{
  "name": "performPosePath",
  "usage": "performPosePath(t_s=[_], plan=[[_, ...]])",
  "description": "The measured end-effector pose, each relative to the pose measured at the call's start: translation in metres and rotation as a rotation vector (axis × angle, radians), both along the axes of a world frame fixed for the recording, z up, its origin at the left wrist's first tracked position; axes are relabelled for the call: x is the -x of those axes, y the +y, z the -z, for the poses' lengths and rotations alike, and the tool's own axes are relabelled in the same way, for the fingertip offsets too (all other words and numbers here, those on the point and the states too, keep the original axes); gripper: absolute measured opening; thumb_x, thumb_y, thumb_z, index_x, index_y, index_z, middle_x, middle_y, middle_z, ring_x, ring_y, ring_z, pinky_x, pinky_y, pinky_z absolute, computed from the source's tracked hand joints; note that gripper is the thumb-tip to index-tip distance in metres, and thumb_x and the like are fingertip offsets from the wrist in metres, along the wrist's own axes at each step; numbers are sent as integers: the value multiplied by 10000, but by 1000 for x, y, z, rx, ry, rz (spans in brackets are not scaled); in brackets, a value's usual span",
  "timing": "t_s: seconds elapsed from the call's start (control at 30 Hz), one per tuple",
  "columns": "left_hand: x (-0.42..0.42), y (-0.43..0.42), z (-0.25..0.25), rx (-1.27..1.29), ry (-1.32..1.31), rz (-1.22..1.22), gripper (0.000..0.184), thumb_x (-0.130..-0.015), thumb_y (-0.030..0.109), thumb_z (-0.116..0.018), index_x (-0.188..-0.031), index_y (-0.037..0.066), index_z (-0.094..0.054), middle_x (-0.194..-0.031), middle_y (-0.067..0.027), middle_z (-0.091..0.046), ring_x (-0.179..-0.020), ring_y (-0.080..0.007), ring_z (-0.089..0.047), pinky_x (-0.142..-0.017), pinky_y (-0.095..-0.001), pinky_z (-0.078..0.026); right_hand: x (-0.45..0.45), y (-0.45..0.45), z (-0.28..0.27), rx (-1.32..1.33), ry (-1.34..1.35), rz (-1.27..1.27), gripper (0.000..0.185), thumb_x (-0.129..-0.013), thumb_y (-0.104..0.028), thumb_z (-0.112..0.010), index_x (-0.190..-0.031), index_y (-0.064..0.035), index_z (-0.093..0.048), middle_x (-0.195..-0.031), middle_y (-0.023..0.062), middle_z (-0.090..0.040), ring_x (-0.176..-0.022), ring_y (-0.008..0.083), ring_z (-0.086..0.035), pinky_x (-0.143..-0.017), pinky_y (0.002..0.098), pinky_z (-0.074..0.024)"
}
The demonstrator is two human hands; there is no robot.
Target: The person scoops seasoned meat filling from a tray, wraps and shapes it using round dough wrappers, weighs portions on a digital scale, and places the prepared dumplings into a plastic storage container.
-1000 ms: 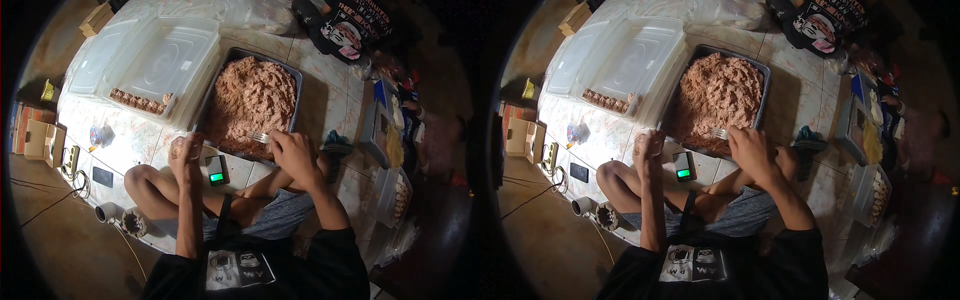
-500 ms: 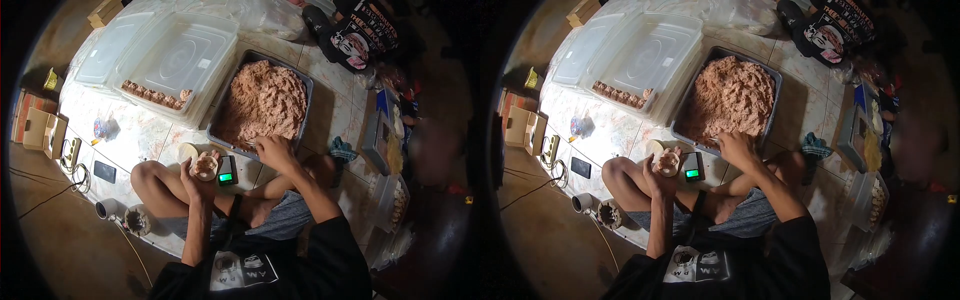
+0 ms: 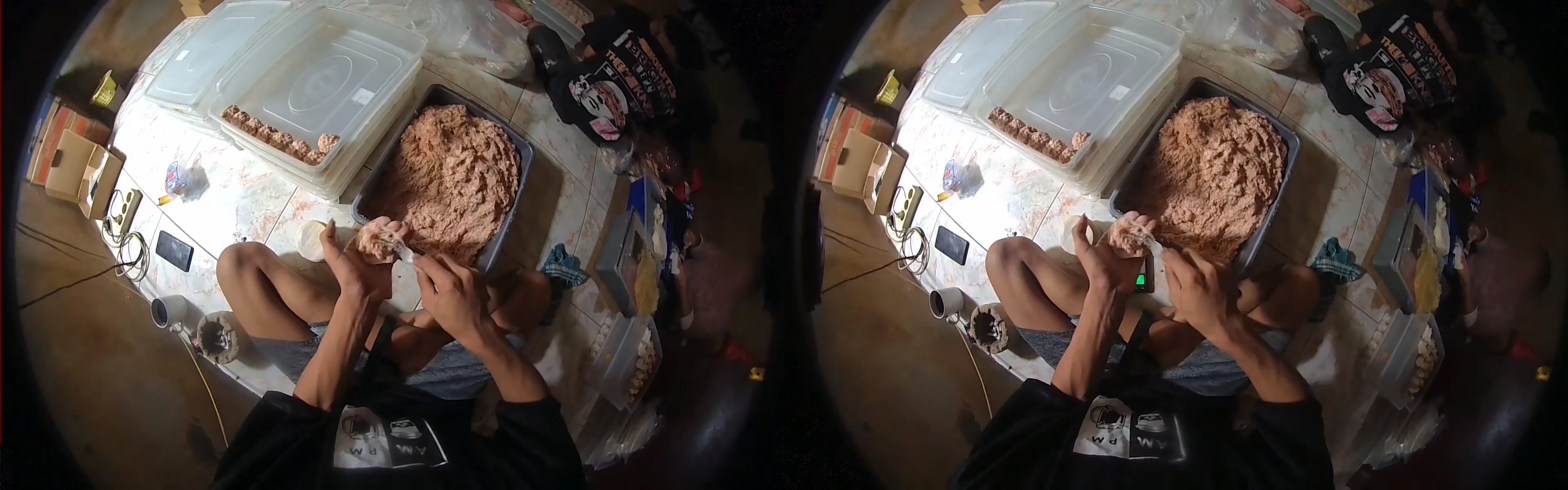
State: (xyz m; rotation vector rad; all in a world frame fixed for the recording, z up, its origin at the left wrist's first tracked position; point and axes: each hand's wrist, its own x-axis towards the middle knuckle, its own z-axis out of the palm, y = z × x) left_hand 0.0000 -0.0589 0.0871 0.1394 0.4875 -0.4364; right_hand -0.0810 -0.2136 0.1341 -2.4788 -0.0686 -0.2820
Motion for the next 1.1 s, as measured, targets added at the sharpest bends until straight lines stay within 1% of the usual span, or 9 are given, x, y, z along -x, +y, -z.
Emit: performPosePath(t_s=[0.13, 0.27, 0.37, 0.53, 0.63, 0.77, 0.83, 1.0, 1.1], plan=[[-3, 5, 6, -168, 100, -141, 846, -995, 687, -440, -1182, -120, -608, -1095, -280, -694, -1082, -459, -683, -1063, -567, -557, 19, -8, -34, 63, 15, 66, 80, -953, -86, -737, -1030, -87, -714, -884, 128, -741, -757, 362, -749, -612, 441, -572], [3, -3, 5, -1, 201, 21, 861, -1007, 678, -399, -1251, -128, -576, -1203, -327, -674, -1142, -499, -679, -1083, -609, -540, 20, -7, -55, -14, 51, 38, 78, -961, -99, -735, -1019, -76, -688, -884, 132, -731, -744, 367, -742, -606, 451, -570], [13, -8, 4, -14, -5, 116, 862, -1017, 675, -371, -1262, -125, -576, -1194, -335, -683, -1153, -500, -686, -1073, -607, -549, 19, -3, -45, -59, 55, 31, 76, -961, -96, -734, -1013, -71, -684, -881, 136, -726, -751, 370, -740, -609, 451, -569], [16, -6, 9, -86, -81, 131, 862, -1008, 718, -393, -1130, -92, -661, -999, -235, -717, -970, -409, -699, -941, -523, -571, 14, -5, -22, -57, 120, -26, 58, -971, -74, -726, -1009, -47, -693, -897, 158, -730, -794, 395, -744, -663, 452, -578], [9, 4, 1, -141, -81, 16, 858, -1015, 708, -381, -1125, -92, -670, -1028, -241, -729, -1007, -396, -708, -958, -511, -572, 15, -5, -54, 12, 98, 2, 58, -977, -105, -712, -1013, -71, -681, -868, 151, -704, -770, 402, -726, -651, 487, -567], [14, -8, -19, -335, -47, 233, 907, -1023, 715, -322, -1152, -111, -673, -993, -209, -741, -949, -354, -720, -948, -465, -578, 3, -3, -21, -49, 62, -64, 64, -985, -127, -708, -1014, -71, -695, -893, 155, -721, -809, 409, -730, -682, 492, -576], [8, 6, 13, -128, -113, 198, 909, -1018, 724, -359, -1190, -110, -677, -1066, -217, -761, -982, -335, -741, -982, -461, -578, 2, -6, -37, 138, 149, -34, 56, -981, -113, -716, -1018, -72, -711, -948, 152, -755, -874, 400, -747, -690, 459, -581], [16, 9, 7, -257, -82, 266, 873, -1025, 721, -376, -1168, -87, -675, -1124, -228, -750, -1063, -364, -730, -1025, -479, -568, -11, -4, -25, -66, 225, -94, 113, -970, -113, -740, -1057, -43, -730, -944, 184, -764, -840, 397, -759, -685, 444, -587], [16, 21, 17, -442, -107, 209, 868, -1049, 704, -350, -1186, -91, -672, -1105, -215, -756, -1010, -362, -742, -995, -483, -587, -10, -16, -46, -122, 108, -1, 132, -986, -151, -735, -1033, -30, -712, -901, 200, -736, -823, 378, -766, -657, 453, -574]])
